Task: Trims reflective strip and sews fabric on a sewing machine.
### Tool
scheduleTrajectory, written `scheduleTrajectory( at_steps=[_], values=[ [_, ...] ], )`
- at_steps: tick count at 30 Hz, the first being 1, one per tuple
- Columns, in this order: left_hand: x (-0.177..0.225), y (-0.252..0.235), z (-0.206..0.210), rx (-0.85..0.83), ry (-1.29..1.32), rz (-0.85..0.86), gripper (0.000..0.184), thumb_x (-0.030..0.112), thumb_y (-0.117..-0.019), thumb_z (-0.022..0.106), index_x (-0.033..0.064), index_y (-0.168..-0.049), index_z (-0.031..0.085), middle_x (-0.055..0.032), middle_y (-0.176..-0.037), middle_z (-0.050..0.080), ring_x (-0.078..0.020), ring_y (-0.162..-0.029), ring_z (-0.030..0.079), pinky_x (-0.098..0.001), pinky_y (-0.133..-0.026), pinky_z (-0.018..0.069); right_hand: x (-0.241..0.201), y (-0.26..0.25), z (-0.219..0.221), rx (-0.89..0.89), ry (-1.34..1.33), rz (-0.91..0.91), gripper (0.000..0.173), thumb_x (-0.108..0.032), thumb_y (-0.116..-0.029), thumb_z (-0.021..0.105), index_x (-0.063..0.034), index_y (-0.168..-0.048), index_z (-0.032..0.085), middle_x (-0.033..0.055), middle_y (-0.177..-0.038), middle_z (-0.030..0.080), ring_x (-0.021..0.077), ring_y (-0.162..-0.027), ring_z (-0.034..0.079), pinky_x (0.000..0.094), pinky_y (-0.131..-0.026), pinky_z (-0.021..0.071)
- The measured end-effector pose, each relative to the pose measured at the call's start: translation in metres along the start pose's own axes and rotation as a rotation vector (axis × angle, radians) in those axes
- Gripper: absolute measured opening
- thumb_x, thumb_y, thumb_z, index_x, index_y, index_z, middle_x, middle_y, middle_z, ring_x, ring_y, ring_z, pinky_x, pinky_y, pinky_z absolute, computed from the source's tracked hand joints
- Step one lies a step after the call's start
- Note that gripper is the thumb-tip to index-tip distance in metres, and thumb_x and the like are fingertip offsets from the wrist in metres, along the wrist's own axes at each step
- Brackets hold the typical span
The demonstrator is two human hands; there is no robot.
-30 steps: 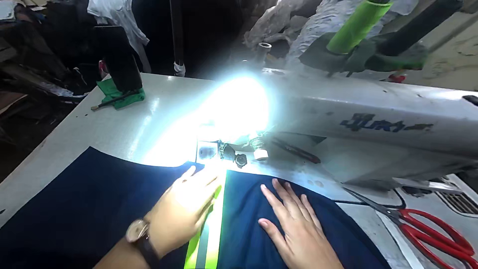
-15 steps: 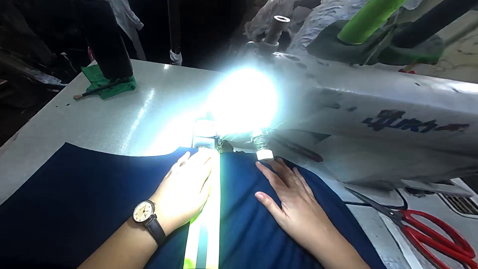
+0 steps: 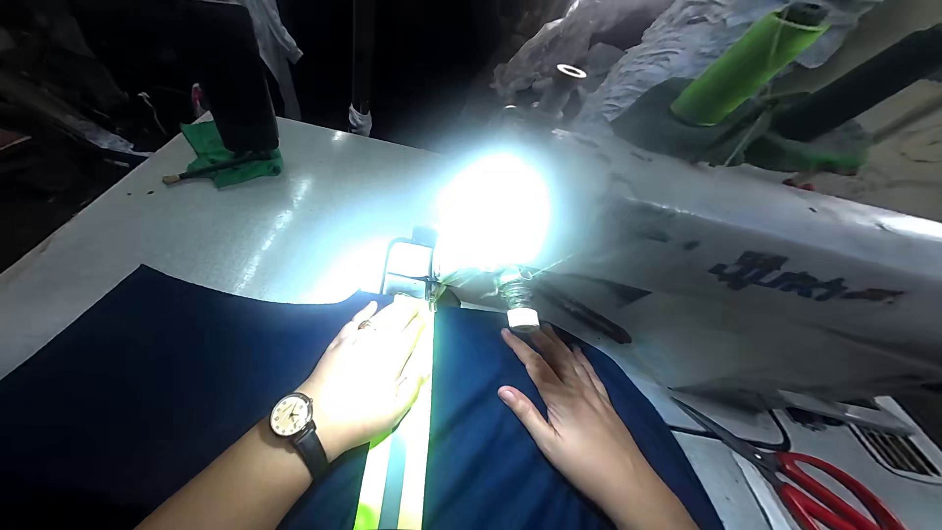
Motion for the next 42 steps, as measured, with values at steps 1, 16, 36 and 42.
scheduleTrajectory(
  at_steps=[1,16,36,42],
  values=[
    [0.0,-0.001,0.0,-0.001,-0.002,-0.002,0.06,0.044,-0.1045,0.036,0.0168,-0.157,0.042,0.0037,-0.165,0.035,-0.0106,-0.154,0.028,-0.0464,-0.127,0.0185,0.002,-0.001,0.0,0.006,-0.001,-0.011,0.074,-0.073,-0.0993,0.027,-0.0275,-0.149,0.056,0.0095,-0.155,0.051,0.033,-0.146,0.045,0.0632,-0.118,0.032],
    [-0.086,0.129,-0.026,0.411,-0.196,-0.317,0.07,0.064,-0.101,0.032,0.0201,-0.151,0.053,-0.0128,-0.157,0.048,-0.0408,-0.146,0.042,-0.0765,-0.111,0.0267,-0.003,0.069,-0.028,-0.112,-0.027,0.05,0.082,-0.07,-0.1009,0.03,-0.0095,-0.153,0.049,0.0241,-0.158,0.042,0.0467,-0.148,0.037,0.0672,-0.119,0.0264],
    [0.063,0.156,0.027,0.371,0.108,0.252,0.03,0.007,-0.1007,0.057,0.0113,-0.127,0.072,-0.0042,-0.131,0.071,-0.0198,-0.127,0.063,-0.04,-0.112,0.0465,-0.135,0.114,-0.023,0.064,-0.138,-0.204,0.03,-0.025,-0.0996,0.063,-0.0237,-0.128,0.072,0.0005,-0.127,0.072,0.0225,-0.119,0.065,0.041,-0.103,0.0494],
    [0.072,0.161,0.02,0.392,0.014,0.287,0.028,0.009,-0.1027,0.056,0.0074,-0.127,0.07,-0.0084,-0.127,0.072,-0.0258,-0.119,0.067,-0.0422,-0.105,0.0504,-0.137,0.109,-0.029,0.012,-0.144,-0.225,0.029,-0.027,-0.1007,0.062,-0.0196,-0.127,0.073,0.005,-0.126,0.072,0.0266,-0.116,0.066,0.043,-0.101,0.0501]
  ],
)
Point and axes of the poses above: each hand's wrist, its own y-axis away from the middle knuckle, its own z-axis out of the palm, x = y × z, the point moved 6 cm from there along -y, towards the middle knuckle
